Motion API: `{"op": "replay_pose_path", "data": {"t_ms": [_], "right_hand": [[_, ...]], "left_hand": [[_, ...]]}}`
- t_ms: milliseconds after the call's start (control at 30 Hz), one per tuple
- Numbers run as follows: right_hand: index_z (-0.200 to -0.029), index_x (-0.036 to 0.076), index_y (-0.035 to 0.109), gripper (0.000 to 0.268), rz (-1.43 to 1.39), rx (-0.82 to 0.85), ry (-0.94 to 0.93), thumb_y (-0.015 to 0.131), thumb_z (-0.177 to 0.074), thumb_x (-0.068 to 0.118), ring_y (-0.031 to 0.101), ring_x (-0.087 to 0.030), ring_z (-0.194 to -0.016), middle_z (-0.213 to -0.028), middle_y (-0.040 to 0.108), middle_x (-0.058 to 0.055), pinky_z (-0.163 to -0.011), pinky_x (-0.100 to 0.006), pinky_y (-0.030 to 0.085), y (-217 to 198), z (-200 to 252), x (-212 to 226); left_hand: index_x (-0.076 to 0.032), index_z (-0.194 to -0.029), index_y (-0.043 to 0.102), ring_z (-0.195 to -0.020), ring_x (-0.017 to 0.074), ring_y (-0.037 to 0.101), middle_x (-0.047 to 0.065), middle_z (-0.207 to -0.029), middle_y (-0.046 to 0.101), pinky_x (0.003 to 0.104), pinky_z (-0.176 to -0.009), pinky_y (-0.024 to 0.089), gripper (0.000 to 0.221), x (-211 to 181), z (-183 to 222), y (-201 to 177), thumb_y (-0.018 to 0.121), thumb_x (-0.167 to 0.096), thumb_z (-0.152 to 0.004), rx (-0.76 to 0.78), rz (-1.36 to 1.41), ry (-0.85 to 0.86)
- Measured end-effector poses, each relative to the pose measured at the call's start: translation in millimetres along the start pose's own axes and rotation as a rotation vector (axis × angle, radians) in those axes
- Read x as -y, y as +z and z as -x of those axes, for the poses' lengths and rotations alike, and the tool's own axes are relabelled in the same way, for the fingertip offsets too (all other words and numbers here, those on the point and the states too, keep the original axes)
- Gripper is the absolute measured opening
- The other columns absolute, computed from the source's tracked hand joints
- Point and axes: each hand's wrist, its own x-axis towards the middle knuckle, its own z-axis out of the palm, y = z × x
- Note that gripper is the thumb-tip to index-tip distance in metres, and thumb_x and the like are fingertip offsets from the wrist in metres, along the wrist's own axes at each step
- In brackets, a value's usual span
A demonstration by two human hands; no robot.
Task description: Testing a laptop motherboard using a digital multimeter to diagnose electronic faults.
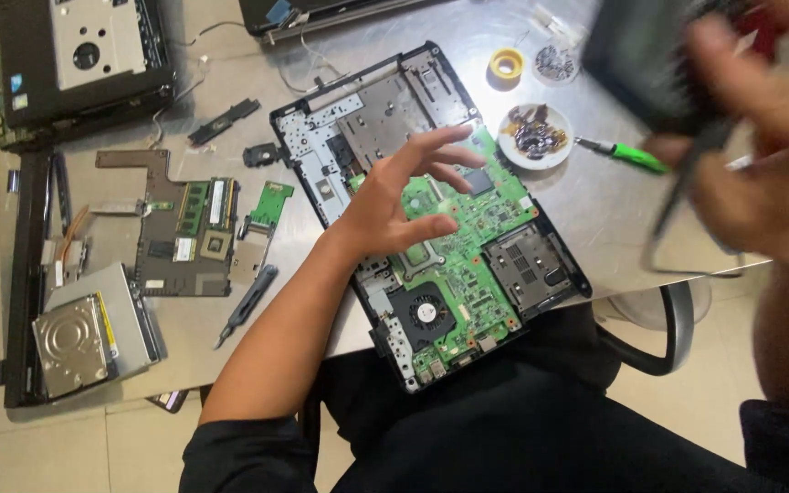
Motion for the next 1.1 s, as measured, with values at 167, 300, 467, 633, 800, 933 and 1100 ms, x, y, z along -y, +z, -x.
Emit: {"op": "replay_pose_path", "data": {"t_ms": [167, 300, 467, 633, 800, 933, 1100], "right_hand": [[-0.144, 0.006, 0.071, 0.047, 0.181, 0.024, -0.134, 0.093, -0.103, 0.013, 0.056, -0.051, -0.139, -0.156, 0.051, -0.034, -0.103, -0.058, 0.058, 64.7, -23.3, 46.5], [-0.144, 0.020, 0.069, 0.049, 0.252, -0.003, -0.142, 0.092, -0.103, 0.033, 0.066, -0.044, -0.130, -0.155, 0.057, -0.024, -0.097, -0.048, 0.063, 103.7, -18.1, 42.5], [-0.132, 0.003, 0.072, 0.028, -0.054, -0.081, 0.000, 0.069, -0.110, 0.020, 0.065, -0.046, -0.131, -0.153, 0.057, -0.027, -0.108, -0.053, 0.056, 103.9, -16.3, 48.7], [-0.129, -0.003, 0.071, 0.029, -0.231, -0.068, 0.319, 0.054, -0.120, 0.019, 0.066, -0.040, -0.132, -0.140, 0.067, -0.027, -0.082, -0.040, 0.058, 90.3, -14.0, 59.6], [-0.133, 0.000, 0.045, 0.048, -0.636, -0.153, 0.597, 0.040, -0.119, 0.045, 0.074, -0.039, -0.108, -0.137, 0.062, -0.034, -0.066, -0.033, 0.058, 76.5, 1.4, 52.6], [-0.120, -0.003, 0.051, 0.023, -0.554, 0.047, 0.501, 0.036, -0.123, 0.014, 0.076, -0.042, -0.109, -0.121, 0.069, -0.028, -0.093, -0.049, 0.063, 67.8, 18.9, 48.2], [-0.111, 0.004, 0.064, 0.008, -0.226, 0.252, 0.498, 0.064, -0.107, 0.010, 0.074, -0.024, -0.110, -0.120, 0.076, -0.009, -0.093, -0.038, 0.054, 72.6, 48.4, 38.2]], "left_hand": [[-0.016, -0.163, 0.019, -0.116, 0.0327, 0.079, 0.017, -0.142, 0.067, 0.050, -0.111, 0.065, 0.090, -7.1, 1.6, 7.6, 0.064, -0.062, -0.100, -0.015, 0.549, -0.204], [-0.004, -0.154, 0.035, -0.130, 0.0292, 0.061, 0.016, -0.139, 0.058, 0.045, -0.112, 0.061, 0.066, 0.7, -1.2, 11.1, 0.064, -0.038, -0.106, -0.149, 0.629, -0.245], [-0.004, -0.151, 0.039, -0.107, 0.0283, 0.072, 0.014, -0.123, 0.062, 0.038, -0.083, 0.073, 0.065, -3.0, -6.8, 1.1, 0.058, -0.038, -0.099, -0.195, 0.481, -0.423], [-0.008, -0.152, 0.037, -0.108, 0.0247, 0.070, 0.011, -0.119, 0.062, 0.033, -0.084, 0.072, 0.069, -1.0, -5.1, 2.6, 0.056, -0.047, -0.098, -0.173, 0.382, -0.419], [-0.015, -0.146, 0.042, -0.105, 0.0241, 0.068, 0.011, -0.118, 0.063, 0.036, -0.087, 0.068, 0.066, 1.0, -1.5, -0.1, 0.052, -0.056, -0.095, -0.246, 0.310, -0.402], [-0.012, -0.148, 0.041, -0.110, 0.0240, 0.066, 0.010, -0.119, 0.062, 0.036, -0.094, 0.066, 0.068, 3.6, 0.2, -0.1, 0.054, -0.056, -0.098, -0.264, 0.329, -0.363], [-0.011, -0.151, 0.042, -0.122, 0.0236, 0.064, 0.012, -0.134, 0.061, 0.035, -0.103, 0.059, 0.054, 10.5, 0.7, 1.8, 0.056, -0.039, -0.106, -0.300, 0.320, -0.265]]}}
